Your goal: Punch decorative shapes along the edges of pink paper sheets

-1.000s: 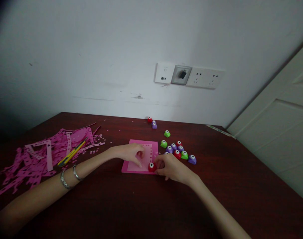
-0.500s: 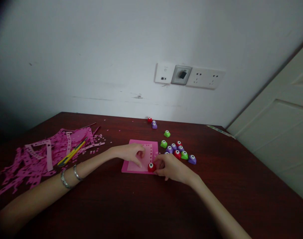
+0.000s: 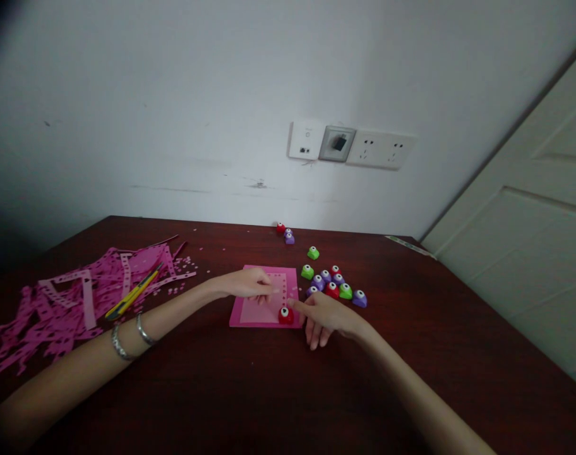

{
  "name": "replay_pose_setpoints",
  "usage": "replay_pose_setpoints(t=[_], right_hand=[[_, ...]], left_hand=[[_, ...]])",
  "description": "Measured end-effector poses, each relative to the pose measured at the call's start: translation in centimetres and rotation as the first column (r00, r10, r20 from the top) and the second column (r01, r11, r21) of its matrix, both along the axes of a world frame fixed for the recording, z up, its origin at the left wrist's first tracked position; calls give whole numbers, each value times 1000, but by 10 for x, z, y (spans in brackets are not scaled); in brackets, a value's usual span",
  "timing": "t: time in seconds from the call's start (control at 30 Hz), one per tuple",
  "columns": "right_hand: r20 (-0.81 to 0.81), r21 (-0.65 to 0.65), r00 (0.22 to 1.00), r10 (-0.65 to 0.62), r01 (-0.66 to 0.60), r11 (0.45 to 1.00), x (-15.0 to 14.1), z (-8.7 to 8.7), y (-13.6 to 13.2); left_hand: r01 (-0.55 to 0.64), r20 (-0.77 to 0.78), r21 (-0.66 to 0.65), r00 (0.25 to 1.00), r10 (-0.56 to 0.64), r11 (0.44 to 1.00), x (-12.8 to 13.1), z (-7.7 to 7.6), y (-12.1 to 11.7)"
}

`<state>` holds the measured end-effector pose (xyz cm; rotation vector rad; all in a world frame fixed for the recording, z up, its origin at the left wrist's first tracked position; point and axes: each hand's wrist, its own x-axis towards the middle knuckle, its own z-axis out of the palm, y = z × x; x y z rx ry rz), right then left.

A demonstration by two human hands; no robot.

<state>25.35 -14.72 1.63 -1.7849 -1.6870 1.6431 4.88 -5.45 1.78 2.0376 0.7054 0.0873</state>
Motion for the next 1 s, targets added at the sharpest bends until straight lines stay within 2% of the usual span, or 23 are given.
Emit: replay_pose_setpoints(t=[0.1, 0.33, 0.53, 0.7, 1.0], right_hand=[[37, -11, 999, 29, -29, 1000, 2, -2, 4], [69, -53, 996, 51, -48, 997, 0, -5, 12], [118, -87, 992, 37, -27, 996, -6, -1, 16], [126, -116, 990, 70, -55, 992, -11, 5, 17], [-25, -212, 996, 89, -92, 973, -14, 13, 19]], left_hand=[[-17, -44, -103, 999, 12, 994, 4, 0, -7], [-106, -112, -177, 990, 87, 979, 11, -1, -17], [-79, -87, -281, 995, 57, 956, 13, -7, -18], [-34, -54, -342, 998, 17, 939, 11, -3, -20], [-50, -123, -363, 992, 5, 931, 16, -7, -16]])
